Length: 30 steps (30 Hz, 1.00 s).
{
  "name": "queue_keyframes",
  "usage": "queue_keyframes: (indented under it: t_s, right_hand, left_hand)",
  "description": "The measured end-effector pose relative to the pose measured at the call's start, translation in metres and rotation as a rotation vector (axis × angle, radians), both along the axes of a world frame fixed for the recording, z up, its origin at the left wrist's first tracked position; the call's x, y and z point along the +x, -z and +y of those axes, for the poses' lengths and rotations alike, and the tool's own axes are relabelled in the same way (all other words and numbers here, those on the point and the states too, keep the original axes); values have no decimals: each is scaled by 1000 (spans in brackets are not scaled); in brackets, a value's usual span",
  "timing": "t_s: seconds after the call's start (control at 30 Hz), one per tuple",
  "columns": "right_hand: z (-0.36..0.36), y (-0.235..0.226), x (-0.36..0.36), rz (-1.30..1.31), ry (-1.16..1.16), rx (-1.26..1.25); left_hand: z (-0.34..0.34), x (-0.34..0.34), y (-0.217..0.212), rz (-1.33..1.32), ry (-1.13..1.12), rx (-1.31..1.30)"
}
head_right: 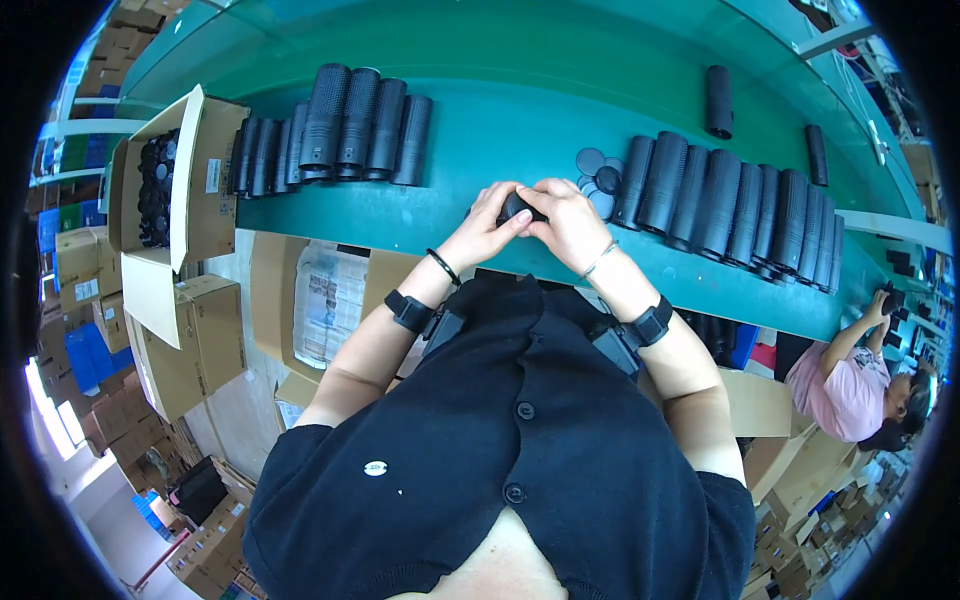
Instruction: The person fits caps onto cylinders by hand, removes newspaper from a cardboard box to pack the cylinders inside, and then returns to the workbench to cap more cylinders.
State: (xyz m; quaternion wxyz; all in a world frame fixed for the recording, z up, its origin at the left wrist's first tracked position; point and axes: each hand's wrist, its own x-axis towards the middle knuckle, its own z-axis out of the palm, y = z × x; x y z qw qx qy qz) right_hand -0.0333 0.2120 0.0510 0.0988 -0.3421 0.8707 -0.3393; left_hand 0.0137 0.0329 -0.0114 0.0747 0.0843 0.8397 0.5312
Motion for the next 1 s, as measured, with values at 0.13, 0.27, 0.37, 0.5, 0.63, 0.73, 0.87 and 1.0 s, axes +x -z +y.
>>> queue_keyframes:
  t_s: [0.13, 0.27, 0.37, 0.5, 0.63, 0.73, 0.87, 1.0]
  right_hand:
    - [1, 6, -1, 34, 35, -61]
    - [-3, -1, -10, 36, 28, 16]
    - [1, 4, -16, 109, -2, -41]
    - [-5, 24, -12, 35, 17, -273]
    - [-3, 54, -7, -364, 74, -523]
    - [-11, 50, -1, -869, 78, -466]
    - [-15, 50, -8, -1062, 80, -473]
    - [-12, 27, -27, -1146, 130, -400]
  left_hand:
    - [2, -4, 0, -3, -17, -1]
    - [3, -13, 1, -2, -27, -2]
    - [1, -15, 0, 15, -24, 21]
    - [-10, -13, 20, -65, -55, 147]
    - [-18, -5, -1, -293, -19, 456]
    - [-26, 6, 1, -265, 28, 417]
    - [-23, 1, 0, -24, 5, 227]
    - [-19, -16, -2, -178, -11, 413]
